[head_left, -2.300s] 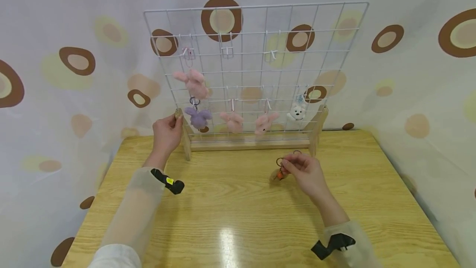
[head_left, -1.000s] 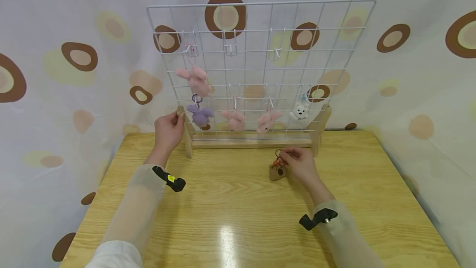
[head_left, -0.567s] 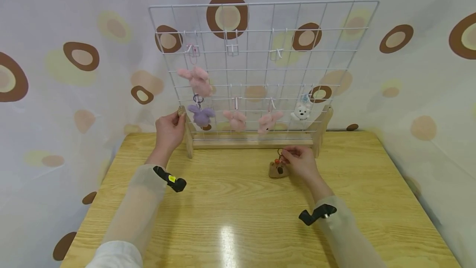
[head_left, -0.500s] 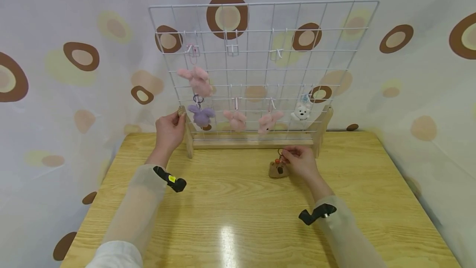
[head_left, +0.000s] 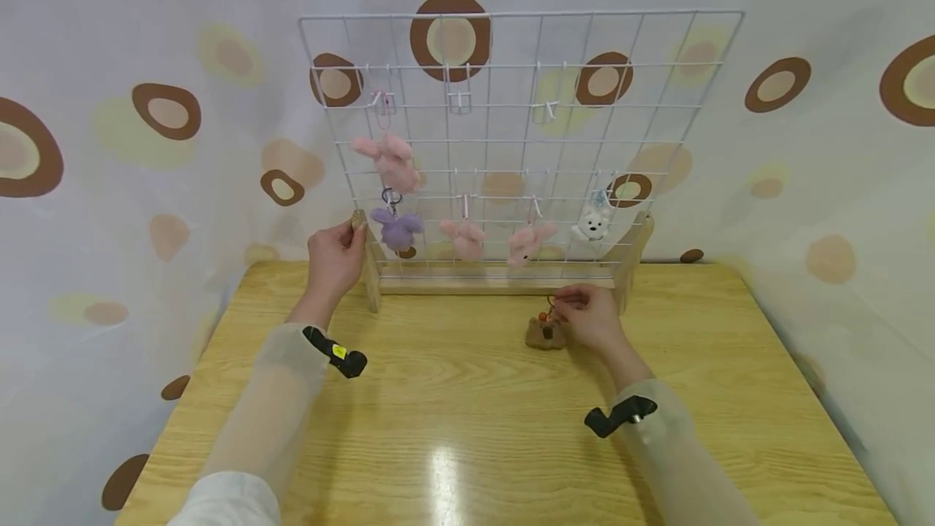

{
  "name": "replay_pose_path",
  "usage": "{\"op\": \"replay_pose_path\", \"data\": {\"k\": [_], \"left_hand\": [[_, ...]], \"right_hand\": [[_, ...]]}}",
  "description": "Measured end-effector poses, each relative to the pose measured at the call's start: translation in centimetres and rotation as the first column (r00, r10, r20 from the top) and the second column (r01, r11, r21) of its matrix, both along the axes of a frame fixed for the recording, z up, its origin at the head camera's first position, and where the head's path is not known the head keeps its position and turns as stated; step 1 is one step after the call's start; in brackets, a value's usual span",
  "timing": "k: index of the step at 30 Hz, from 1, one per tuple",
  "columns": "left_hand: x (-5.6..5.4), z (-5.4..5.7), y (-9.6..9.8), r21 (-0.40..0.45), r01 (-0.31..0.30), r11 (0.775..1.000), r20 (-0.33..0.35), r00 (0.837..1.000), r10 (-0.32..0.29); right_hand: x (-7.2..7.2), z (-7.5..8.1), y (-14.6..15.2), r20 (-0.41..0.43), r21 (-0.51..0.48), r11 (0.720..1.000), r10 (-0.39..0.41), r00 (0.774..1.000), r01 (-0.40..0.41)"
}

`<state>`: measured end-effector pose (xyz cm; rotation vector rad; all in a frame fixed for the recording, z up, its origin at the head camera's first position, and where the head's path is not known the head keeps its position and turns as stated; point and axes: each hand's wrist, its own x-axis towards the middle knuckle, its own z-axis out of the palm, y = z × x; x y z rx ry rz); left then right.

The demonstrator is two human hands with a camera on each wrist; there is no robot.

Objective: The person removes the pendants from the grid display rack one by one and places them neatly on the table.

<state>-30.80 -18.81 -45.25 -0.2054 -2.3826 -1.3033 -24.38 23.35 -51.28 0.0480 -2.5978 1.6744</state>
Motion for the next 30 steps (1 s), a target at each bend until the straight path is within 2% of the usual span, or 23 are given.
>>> {"op": "replay_pose_path", "data": {"k": [7, 13, 22, 30], "left_hand": [[0.3, -0.4, -0.3, 0.008, -0.005, 1.0, 0.05, 0.999, 0.004], [0.2, -0.5, -0.3, 0.012, -0.002, 1.0, 0.046, 0.999, 0.002], [-0.1, -0.1, -0.1, -0.004, 0.0, 1.0, 0.014, 1.0, 0.0], [-0.3, 0.1, -0.1, 0.001, 0.003, 1.0, 0.011, 1.0, -0.003]], "right_hand": [[-0.2, -0.1, 0.0, -0.009, 0.034, 0.999, 0.019, 1.0, -0.019], [-0.1, 0.8, -0.3, -0.026, 0.006, 0.999, 0.034, 0.999, -0.033], [0.5, 3.2, -1.0, -0.054, -0.077, 0.997, 0.025, 0.998, -0.029], [0.6, 5.9, -1.9, -0.064, -0.137, 0.988, 0.06, 0.996, -0.068]]}}
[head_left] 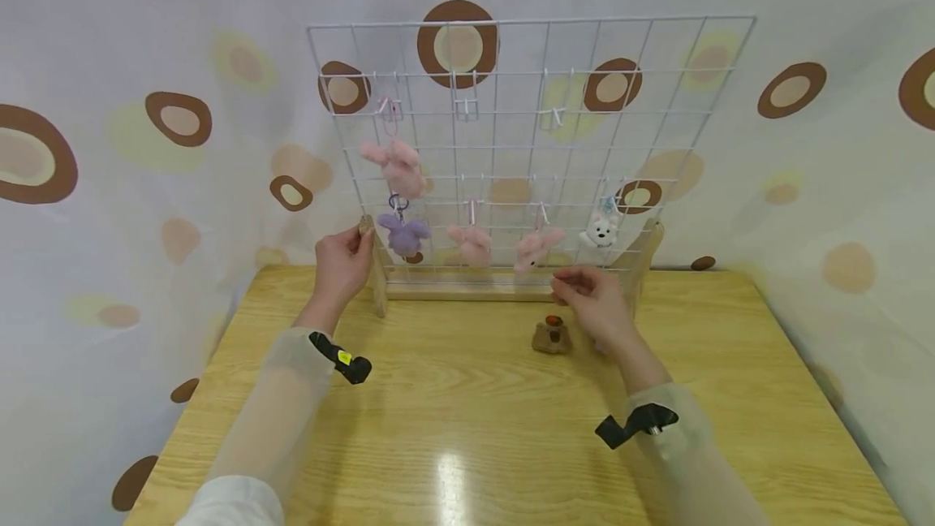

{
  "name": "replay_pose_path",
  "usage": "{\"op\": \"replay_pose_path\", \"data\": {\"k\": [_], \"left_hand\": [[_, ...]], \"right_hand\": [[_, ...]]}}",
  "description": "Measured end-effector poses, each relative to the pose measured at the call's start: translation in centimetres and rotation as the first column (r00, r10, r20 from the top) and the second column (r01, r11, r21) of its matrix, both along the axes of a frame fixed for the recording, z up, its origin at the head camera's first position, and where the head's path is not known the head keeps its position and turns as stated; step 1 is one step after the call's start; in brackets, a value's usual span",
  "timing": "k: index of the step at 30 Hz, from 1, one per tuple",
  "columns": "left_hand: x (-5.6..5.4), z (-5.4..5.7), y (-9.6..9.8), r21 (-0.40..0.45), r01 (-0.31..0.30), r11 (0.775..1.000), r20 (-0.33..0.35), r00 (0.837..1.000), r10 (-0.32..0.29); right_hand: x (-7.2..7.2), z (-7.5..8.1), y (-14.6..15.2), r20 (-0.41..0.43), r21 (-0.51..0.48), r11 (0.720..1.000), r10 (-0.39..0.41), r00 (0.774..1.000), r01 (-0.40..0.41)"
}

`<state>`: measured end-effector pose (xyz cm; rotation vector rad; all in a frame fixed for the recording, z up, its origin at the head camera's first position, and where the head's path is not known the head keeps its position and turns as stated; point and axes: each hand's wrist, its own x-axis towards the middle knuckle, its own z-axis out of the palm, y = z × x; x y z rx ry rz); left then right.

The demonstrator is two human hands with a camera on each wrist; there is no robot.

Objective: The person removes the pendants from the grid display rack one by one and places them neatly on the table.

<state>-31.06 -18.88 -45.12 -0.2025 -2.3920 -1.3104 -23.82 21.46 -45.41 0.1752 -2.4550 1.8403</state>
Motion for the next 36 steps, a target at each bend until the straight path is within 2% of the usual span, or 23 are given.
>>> {"op": "replay_pose_path", "data": {"k": [6, 14, 18, 22, 27, 32, 36], "left_hand": [[-0.4, -0.1, 0.0, -0.023, 0.001, 1.0, -0.044, 0.999, -0.002], [-0.3, -0.1, 0.3, -0.012, 0.024, 1.0, 0.005, 1.0, -0.024], [-0.4, 0.0, 0.4, -0.021, 0.031, 0.999, 0.002, 1.0, -0.031], [-0.3, -0.1, 0.2, -0.026, 0.013, 1.0, 0.009, 1.0, -0.012], [-0.1, -0.1, 0.0, 0.008, 0.009, 1.0, 0.037, 0.999, -0.009], [0.1, -0.1, 0.0, 0.022, 0.015, 1.0, 0.044, 0.999, -0.016], [0.1, -0.1, 0.0, 0.032, 0.01, 0.999, 0.045, 0.999, -0.011]], "right_hand": [[0.9, 2.4, -0.8, -0.078, 0.001, 0.999, 0.036, 0.996, -0.036], [1.7, 5.3, -1.6, -0.119, 0.023, 0.995, 0.095, 0.988, -0.092], [1.4, 6.4, -2.0, -0.149, 0.005, 0.994, 0.111, 0.983, -0.111], [0.8, 7.2, -2.7, -0.154, -0.036, 0.992, 0.115, 0.981, -0.122], [0.1, 7.9, -3.4, -0.149, -0.106, 0.988, 0.095, 0.984, -0.111], [-0.3, 8.4, -3.8, -0.177, -0.131, 0.985, 0.087, 0.98, -0.111], [-0.5, 8.8, -3.9, -0.167, -0.152, 0.983, 0.079, 0.983, -0.105]]}}
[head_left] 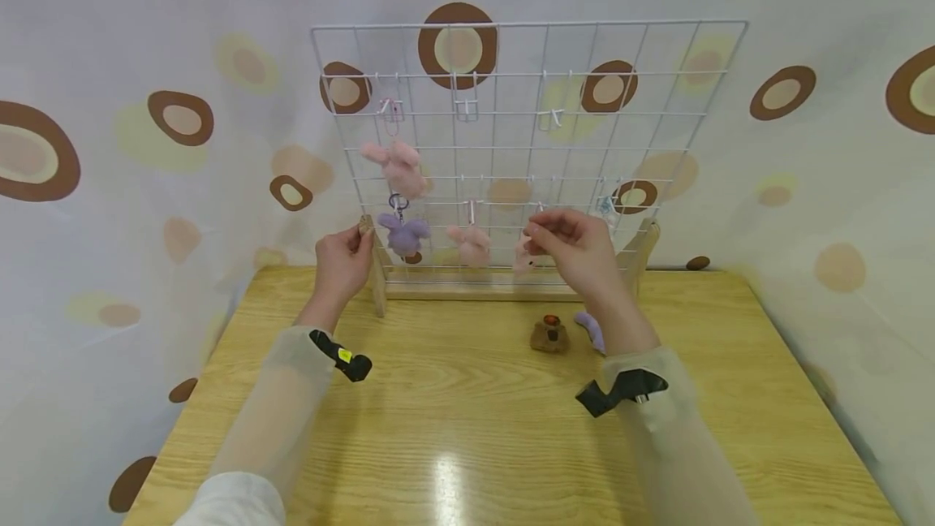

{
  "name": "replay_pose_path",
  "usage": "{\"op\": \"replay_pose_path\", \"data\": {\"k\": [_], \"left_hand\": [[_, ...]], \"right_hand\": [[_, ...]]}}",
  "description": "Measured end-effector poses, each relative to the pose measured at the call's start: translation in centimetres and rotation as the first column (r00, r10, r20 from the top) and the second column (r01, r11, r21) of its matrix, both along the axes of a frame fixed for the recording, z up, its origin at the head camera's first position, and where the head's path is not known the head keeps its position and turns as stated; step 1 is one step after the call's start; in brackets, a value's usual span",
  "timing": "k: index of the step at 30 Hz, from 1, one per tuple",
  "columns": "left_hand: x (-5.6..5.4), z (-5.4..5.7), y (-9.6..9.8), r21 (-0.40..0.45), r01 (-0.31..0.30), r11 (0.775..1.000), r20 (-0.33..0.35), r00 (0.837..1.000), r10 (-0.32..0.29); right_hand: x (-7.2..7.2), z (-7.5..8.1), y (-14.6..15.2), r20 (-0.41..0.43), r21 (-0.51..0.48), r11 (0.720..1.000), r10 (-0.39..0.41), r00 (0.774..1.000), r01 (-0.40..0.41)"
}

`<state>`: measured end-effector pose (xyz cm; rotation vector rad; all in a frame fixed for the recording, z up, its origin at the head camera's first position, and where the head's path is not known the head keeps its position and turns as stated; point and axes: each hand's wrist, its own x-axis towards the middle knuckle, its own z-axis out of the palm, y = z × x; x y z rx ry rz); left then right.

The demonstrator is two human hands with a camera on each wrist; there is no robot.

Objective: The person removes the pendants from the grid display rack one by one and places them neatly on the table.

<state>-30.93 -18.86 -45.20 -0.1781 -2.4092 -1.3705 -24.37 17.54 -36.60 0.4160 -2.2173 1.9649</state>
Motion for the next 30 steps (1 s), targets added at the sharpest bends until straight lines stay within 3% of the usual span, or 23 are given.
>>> {"op": "replay_pose_path", "data": {"k": [6, 30], "left_hand": [[-0.1, 0.1, -0.1, -0.006, 0.002, 1.0, 0.001, 1.0, -0.002], [0.0, 0.0, -0.1, -0.013, 0.003, 1.0, -0.009, 1.0, -0.003]], "right_hand": [[-0.4, 0.6, -0.2, 0.009, -0.002, 1.0, -0.023, 1.0, 0.023], [-0.9, 2.7, -2.2, -0.01, -0.047, 0.999, 0.014, 1.0, -0.014]]}}
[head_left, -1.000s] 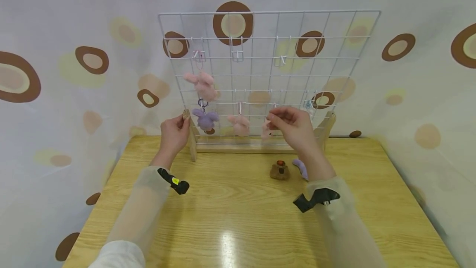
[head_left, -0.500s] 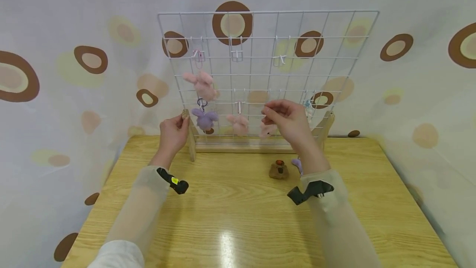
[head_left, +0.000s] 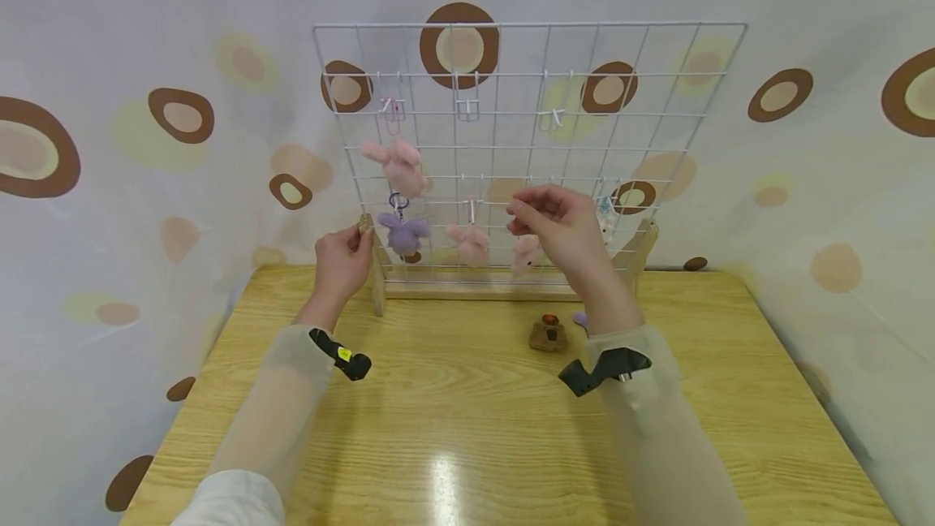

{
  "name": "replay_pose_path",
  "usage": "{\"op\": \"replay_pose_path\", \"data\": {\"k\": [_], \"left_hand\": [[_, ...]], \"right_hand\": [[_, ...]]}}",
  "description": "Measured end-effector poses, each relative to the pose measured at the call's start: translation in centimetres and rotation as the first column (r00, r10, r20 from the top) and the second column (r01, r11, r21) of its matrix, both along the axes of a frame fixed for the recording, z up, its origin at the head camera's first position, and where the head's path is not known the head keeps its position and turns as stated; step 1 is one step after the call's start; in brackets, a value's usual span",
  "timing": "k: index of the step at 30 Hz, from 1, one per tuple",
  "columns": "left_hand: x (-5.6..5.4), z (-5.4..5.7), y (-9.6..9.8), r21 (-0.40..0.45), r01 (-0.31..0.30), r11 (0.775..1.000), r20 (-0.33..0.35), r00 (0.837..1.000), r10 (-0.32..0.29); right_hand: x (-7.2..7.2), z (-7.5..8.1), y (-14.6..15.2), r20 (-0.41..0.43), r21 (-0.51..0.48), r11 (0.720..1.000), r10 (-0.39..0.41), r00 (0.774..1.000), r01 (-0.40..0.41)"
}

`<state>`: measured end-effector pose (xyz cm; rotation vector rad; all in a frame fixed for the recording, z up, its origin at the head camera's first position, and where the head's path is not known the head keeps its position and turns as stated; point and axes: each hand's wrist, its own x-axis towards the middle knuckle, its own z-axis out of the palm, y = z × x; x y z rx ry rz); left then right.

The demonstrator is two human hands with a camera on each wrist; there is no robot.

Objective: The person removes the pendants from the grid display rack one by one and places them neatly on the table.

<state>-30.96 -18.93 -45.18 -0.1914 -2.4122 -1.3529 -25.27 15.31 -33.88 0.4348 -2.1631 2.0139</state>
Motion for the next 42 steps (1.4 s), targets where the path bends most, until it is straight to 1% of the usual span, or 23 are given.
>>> {"op": "replay_pose_path", "data": {"k": [7, 14, 18, 23, 27, 34, 40, 42], "left_hand": [[0.1, 0.1, -0.1, -0.006, 0.006, 1.0, 0.008, 1.0, -0.006], [0.0, 0.2, 0.0, -0.008, 0.01, 1.0, 0.004, 1.0, -0.01], [0.0, 0.4, 0.1, -0.016, 0.016, 1.0, -0.012, 1.0, -0.016], [0.0, 0.5, 0.1, -0.018, 0.019, 1.0, -0.023, 1.0, -0.019], [0.2, 0.4, -0.1, -0.021, 0.012, 1.0, -0.011, 1.0, -0.012], [0.2, 0.2, -0.3, -0.025, 0.014, 1.0, 0.006, 1.0, -0.014], [0.1, 0.1, -0.3, -0.059, 0.017, 0.998, -0.042, 0.999, -0.019], [0.1, 0.1, -0.2, -0.059, 0.015, 0.998, -0.05, 0.999, -0.018]], "right_hand": [[-0.4, 0.6, -0.8, -0.003, -0.018, 1.0, -0.006, 1.0, 0.006], [-0.8, 1.4, -1.3, 0.008, 0.011, 1.0, -0.017, 1.0, 0.017], [-1.1, 1.9, -1.5, 0.001, 0.036, 0.999, -0.015, 1.0, 0.015], [-1.6, 2.5, -2.2, 0.004, 0.062, 0.998, 0.004, 1.0, -0.004], [-2.1, 3.0, -3.0, 0.002, 0.08, 0.997, 0.019, 1.0, -0.019], [-2.8, 4.0, -4.5, -0.039, 0.06, 0.997, 0.051, 0.998, -0.049], [-3.1, 4.1, -5.5, -0.026, 0.073, 0.996, 0.046, 0.999, -0.044], [-3.2, 4.1, -5.8, -0.021, 0.062, 0.997, 0.053, 0.998, -0.051]]}}
